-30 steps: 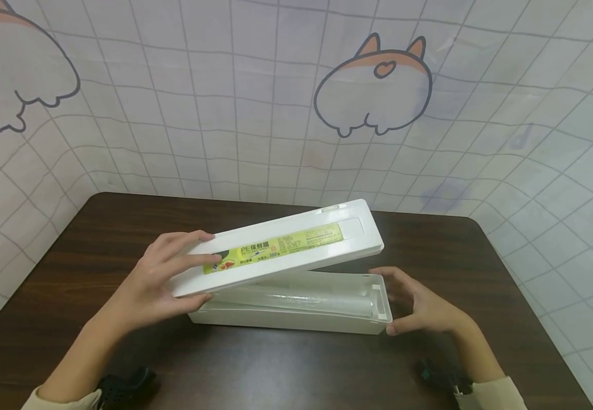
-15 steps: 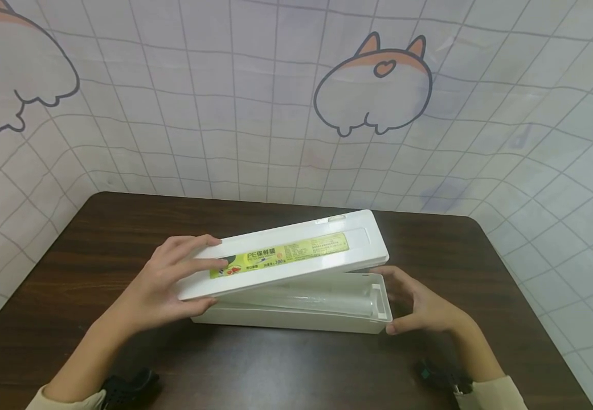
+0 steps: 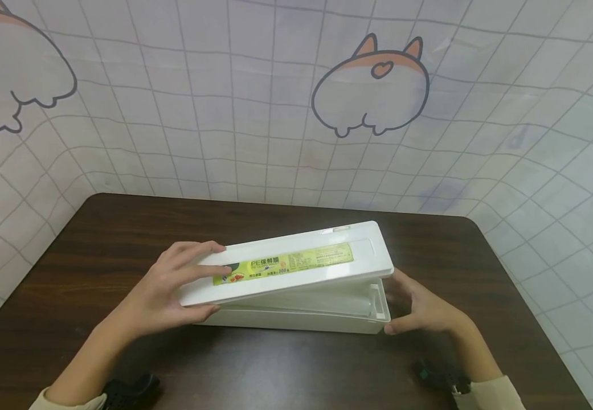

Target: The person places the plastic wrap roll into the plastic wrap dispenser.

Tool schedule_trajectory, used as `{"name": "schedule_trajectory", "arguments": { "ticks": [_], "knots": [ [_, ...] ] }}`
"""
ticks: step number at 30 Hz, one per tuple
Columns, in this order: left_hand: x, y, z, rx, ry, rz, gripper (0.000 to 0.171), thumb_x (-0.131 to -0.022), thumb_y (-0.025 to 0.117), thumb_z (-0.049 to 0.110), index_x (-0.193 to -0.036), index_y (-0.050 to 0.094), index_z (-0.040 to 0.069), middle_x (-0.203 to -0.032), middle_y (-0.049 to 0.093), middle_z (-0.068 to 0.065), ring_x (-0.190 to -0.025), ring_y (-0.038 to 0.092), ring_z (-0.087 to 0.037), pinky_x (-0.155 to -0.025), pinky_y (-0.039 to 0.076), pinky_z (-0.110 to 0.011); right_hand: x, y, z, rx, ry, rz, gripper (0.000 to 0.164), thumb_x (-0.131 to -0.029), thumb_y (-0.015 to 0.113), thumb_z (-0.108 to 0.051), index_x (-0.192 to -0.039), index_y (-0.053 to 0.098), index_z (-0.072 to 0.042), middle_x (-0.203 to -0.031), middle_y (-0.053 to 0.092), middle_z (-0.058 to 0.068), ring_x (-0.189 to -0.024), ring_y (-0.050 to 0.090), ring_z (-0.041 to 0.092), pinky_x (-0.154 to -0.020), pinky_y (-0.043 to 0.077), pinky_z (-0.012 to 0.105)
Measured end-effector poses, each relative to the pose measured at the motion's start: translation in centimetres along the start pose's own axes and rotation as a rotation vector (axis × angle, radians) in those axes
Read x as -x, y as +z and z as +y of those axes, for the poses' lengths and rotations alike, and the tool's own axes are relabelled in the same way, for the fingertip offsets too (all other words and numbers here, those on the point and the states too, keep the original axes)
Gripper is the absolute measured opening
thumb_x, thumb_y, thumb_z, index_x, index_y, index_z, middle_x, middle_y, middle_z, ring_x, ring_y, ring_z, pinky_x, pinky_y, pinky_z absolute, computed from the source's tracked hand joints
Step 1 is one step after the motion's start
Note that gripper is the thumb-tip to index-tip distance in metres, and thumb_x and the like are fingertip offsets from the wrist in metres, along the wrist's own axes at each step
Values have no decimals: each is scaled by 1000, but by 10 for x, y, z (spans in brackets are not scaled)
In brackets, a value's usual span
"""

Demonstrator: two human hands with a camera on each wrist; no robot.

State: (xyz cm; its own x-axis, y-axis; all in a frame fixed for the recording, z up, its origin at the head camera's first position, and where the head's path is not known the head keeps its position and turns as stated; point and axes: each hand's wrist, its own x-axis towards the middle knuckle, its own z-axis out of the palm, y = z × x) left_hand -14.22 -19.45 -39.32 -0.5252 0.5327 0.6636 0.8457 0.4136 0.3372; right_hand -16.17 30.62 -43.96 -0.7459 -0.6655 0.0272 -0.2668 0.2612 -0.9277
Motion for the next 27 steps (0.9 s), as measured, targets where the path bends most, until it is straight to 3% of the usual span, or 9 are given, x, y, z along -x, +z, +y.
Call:
{"name": "schedule_trajectory", "arguments": {
  "ticks": [13,15,21,27],
  "knots": [
    [2,6,2,11,-1,-41,56,-68,87,25,-121,71,27,-138,58,-5,-124,47,-26,-96,32,-42,0,0,0,105,-6,34,111,-70,88,-13,-158,22,-22,-158,33,6,-140,39,16,-105,40,33],
    [2,8,2,11,5,-47,57,-68,88,25,-122,71,27,-138,58,-6,-124,47,-26,-95,32,-43,0,0,0,122,2,41,110,-70,88,-14,-158,23,-24,-159,33,4,-141,37,15,-107,37,38],
    [2,10,2,9,2,-69,58,-68,88,25,-123,71,28,-140,57,-5,-125,46,-26,-95,32,-45,1,-1,-1,167,14,62,110,-69,88,-19,-158,24,-26,-159,33,3,-144,32,18,-107,24,69],
    [4,10,2,5,-29,-111,58,-69,89,25,-123,70,29,-141,56,-4,-125,45,-25,-94,33,-48,1,-1,0,194,26,69,101,-70,87,-22,-154,31,-25,-153,40,3,-144,30,34,-105,18,77]
  ]
}}
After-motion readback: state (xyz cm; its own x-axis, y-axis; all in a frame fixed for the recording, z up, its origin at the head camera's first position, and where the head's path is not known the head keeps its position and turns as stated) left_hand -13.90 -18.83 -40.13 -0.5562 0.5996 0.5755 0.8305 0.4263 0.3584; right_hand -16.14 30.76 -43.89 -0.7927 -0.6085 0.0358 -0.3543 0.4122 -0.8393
